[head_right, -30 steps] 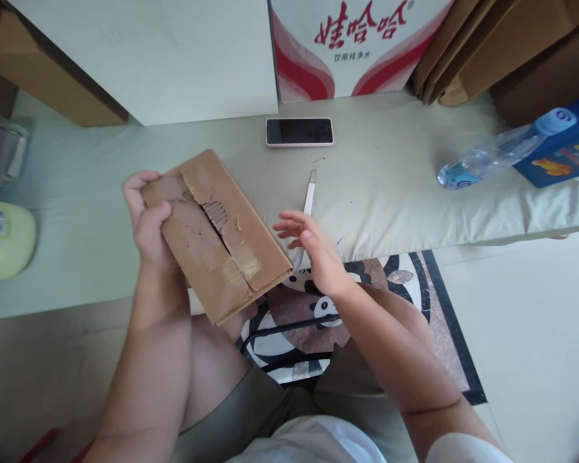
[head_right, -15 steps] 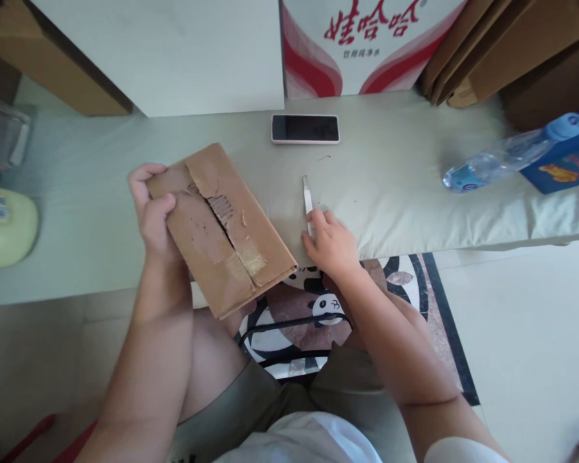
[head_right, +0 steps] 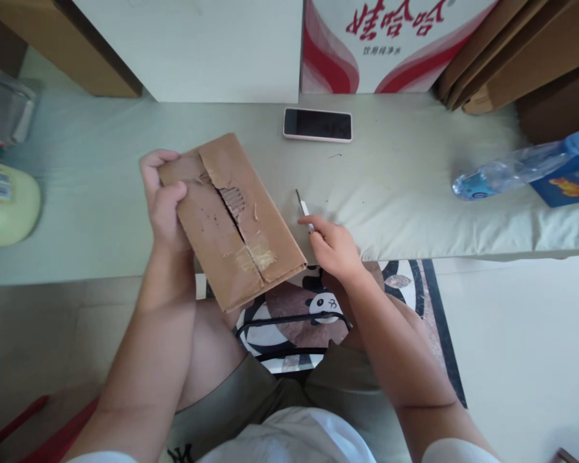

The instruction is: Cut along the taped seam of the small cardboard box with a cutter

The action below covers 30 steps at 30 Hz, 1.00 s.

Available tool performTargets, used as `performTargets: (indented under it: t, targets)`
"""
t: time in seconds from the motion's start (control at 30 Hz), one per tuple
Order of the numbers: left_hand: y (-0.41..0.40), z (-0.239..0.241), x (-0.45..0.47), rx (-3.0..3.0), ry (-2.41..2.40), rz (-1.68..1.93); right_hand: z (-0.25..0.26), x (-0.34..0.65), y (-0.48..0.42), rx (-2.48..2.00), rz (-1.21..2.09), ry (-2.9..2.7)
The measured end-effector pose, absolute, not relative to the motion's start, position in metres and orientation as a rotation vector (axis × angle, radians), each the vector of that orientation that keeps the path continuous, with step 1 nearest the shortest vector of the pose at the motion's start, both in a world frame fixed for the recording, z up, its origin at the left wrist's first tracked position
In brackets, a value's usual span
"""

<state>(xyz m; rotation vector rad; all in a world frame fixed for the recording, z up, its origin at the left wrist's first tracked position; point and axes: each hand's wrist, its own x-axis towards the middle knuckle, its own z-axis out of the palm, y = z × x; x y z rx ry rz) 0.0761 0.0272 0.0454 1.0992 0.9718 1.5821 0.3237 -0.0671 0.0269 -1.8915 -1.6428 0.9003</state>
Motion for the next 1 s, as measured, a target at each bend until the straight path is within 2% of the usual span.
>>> performTargets:
  t: [0.17,0.4,0.6,0.77,1.0]
  targets:
    - [0.029,0.038,0.073,1.114,0.885,1.586,0.028,0.32,-0.068,-1.796,1.034,-1.521]
    - [0.033,0.033,0.071,1.199,0.979,1.58,0.021,0.319,-0.068,-1.456,1.225,-1.064]
    - [0.03,0.038,0.073,1.173,1.042,1.569,0.013,0.312,-0.057,-1.362,0.984,-0.739]
    - [0.031,0.038,0.073,1.16,1.111,1.545,0.035,0.307,-0.061,-1.183,0.805,-0.658]
    - [0.033,0.034,0.074,1.167,0.967,1.597,0.095,0.302,-0.096,-0.892,0.725,-1.1]
